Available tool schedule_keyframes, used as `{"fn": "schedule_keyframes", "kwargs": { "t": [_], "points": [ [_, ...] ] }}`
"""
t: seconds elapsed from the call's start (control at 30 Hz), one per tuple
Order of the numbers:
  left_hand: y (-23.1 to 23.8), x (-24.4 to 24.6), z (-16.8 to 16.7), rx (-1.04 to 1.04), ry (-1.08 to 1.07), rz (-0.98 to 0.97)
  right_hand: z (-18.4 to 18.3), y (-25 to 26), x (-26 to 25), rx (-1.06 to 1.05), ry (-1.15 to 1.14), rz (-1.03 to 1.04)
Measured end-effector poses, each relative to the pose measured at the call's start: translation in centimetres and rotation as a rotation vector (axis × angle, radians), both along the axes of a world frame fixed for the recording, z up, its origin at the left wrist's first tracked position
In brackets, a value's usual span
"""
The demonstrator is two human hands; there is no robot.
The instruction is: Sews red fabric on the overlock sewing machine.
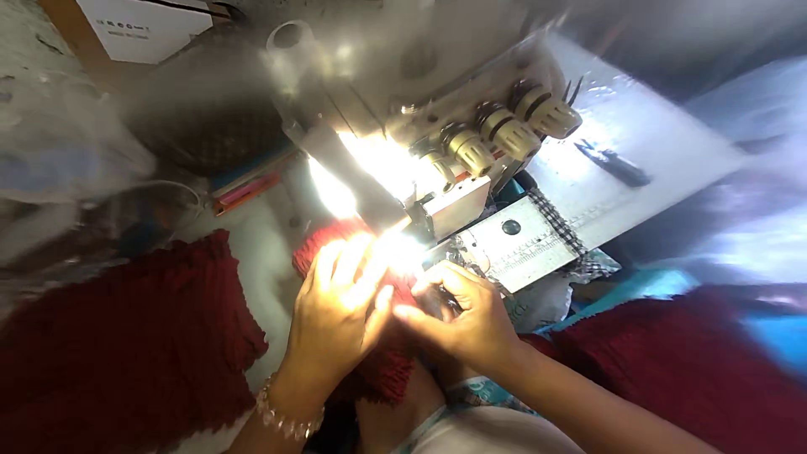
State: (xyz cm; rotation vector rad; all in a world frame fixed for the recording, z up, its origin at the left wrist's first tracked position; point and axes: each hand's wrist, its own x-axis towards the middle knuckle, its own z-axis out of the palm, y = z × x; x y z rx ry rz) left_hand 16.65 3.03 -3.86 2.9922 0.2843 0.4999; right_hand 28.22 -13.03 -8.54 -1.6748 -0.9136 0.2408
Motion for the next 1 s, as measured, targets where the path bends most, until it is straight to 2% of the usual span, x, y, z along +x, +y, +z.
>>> {"fn": "schedule_keyframes", "kwargs": {
  "t": [0.07, 0.2, 0.33, 0.47, 0.57, 0.73, 0.8, 0.87, 0.93, 1.0],
  "points": [
    [0.1, 0.0, 0.0, 0.001, -0.006, -0.005, -0.2, -0.2, -0.1, 0.034, 0.039, 0.006],
    [0.1, 0.0, -0.1, 0.012, -0.005, -0.01, 0.9, -1.5, -0.2, 0.114, 0.449, 0.108],
    [0.2, 0.0, -0.2, 0.014, -0.011, -0.014, 0.9, -1.3, -0.1, 0.106, 0.778, 0.099],
    [0.1, -0.1, -0.2, 0.017, -0.009, -0.013, 1.0, -0.8, 0.0, 0.098, 0.976, 0.071],
    [0.2, 0.0, -0.3, 0.018, -0.025, -0.018, 1.2, -0.5, 0.3, 0.085, 1.02, 0.083],
    [1.0, -0.3, -0.2, -0.064, -0.008, -0.043, 2.5, -1.4, 0.0, 0.156, 0.933, 0.149],
    [1.5, -0.3, -0.1, -0.121, -0.003, -0.068, 1.9, -1.3, 0.0, 0.14, 0.986, 0.134],
    [2.0, -0.2, -0.1, -0.153, -0.02, -0.102, 0.8, -1.1, 0.2, 0.101, 0.943, 0.103],
    [1.9, -0.1, 0.2, -0.117, -0.034, -0.111, 0.5, -1.2, 0.0, 0.112, 0.837, 0.096],
    [0.4, -0.3, 0.8, 0.007, -0.063, -0.1, 0.7, -1.5, -0.4, 0.135, 0.738, 0.089]
  ]
}}
